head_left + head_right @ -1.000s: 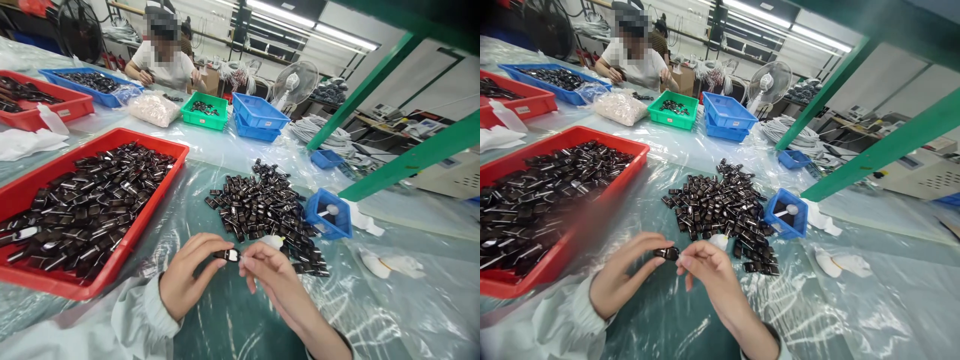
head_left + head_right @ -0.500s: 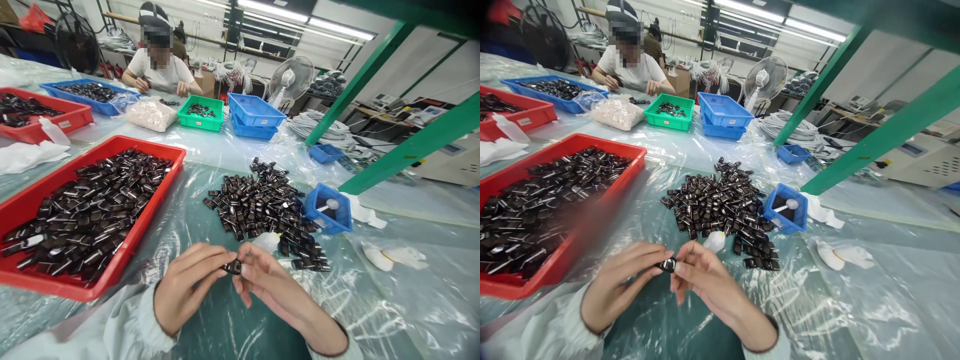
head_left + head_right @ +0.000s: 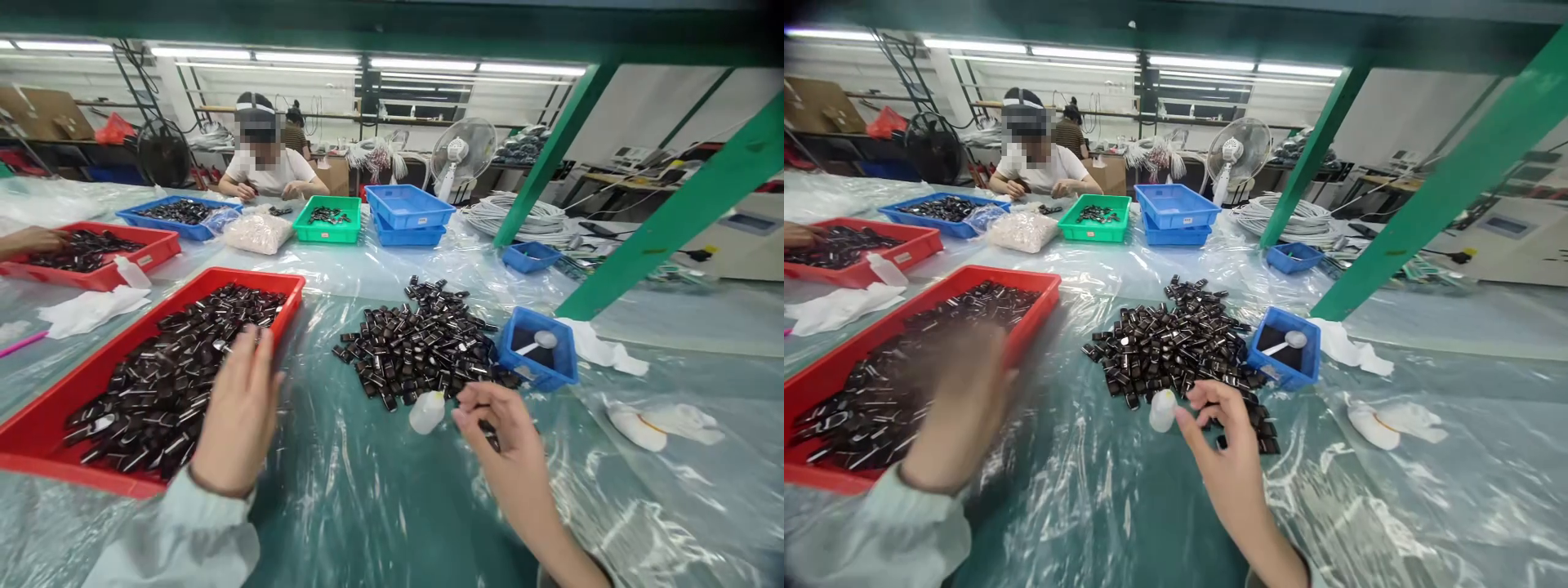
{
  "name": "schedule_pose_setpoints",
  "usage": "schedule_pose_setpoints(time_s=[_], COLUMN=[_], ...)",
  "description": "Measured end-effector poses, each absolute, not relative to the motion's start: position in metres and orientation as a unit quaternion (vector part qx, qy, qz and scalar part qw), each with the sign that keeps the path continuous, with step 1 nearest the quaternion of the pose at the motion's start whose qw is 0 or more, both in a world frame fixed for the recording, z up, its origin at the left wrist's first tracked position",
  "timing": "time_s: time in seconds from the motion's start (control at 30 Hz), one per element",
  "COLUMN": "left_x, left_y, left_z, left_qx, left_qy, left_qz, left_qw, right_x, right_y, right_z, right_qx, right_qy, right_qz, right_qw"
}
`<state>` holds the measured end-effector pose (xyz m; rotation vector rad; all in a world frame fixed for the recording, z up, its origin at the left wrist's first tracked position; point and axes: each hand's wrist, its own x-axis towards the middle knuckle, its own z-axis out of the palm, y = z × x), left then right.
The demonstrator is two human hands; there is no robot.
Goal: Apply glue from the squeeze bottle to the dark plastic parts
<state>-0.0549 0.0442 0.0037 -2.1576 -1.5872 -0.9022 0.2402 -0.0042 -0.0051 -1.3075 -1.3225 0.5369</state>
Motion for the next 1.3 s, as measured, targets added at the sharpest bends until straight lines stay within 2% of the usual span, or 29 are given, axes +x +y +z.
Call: schedule_pose_setpoints(time_s=[0.1, 0.2, 0.37, 0.7, 0.9, 1.07, 1.2, 1.3], left_x=[-0.023, 0.003, 0.011, 0.014, 0.015, 0.009, 0.004, 0.003], left_y=[0.063, 0.091, 0.106, 0.044, 0.042, 0.039, 0.036, 0.032], left_z=[-0.022, -0.037, -0.043, -0.045, -0.044, -0.04, -0.029, -0.024], left_qx=[-0.822, -0.844, -0.846, -0.834, -0.811, -0.809, -0.81, -0.807], left_qy=[-0.507, -0.492, -0.501, -0.523, -0.552, -0.532, -0.475, -0.436], left_qz=[-0.231, -0.194, -0.181, -0.155, -0.154, -0.187, -0.253, -0.296], left_qw=[0.119, 0.088, 0.028, -0.083, -0.117, -0.168, -0.231, -0.269], right_x=[0.238, 0.234, 0.235, 0.235, 0.241, 0.242, 0.242, 0.24], right_y=[0.001, 0.003, 0.004, -0.005, -0.012, -0.015, -0.017, -0.016], right_z=[-0.02, -0.028, -0.024, -0.012, -0.003, 0.004, 0.007, 0.007], right_qx=[-0.573, -0.573, -0.577, -0.563, -0.527, -0.516, -0.509, -0.52], right_qy=[-0.601, -0.613, -0.609, -0.599, -0.612, -0.619, -0.591, -0.595], right_qz=[0.299, 0.344, 0.333, 0.349, 0.46, 0.489, 0.509, 0.471], right_qw=[0.469, 0.421, 0.43, 0.45, 0.369, 0.332, 0.364, 0.393])
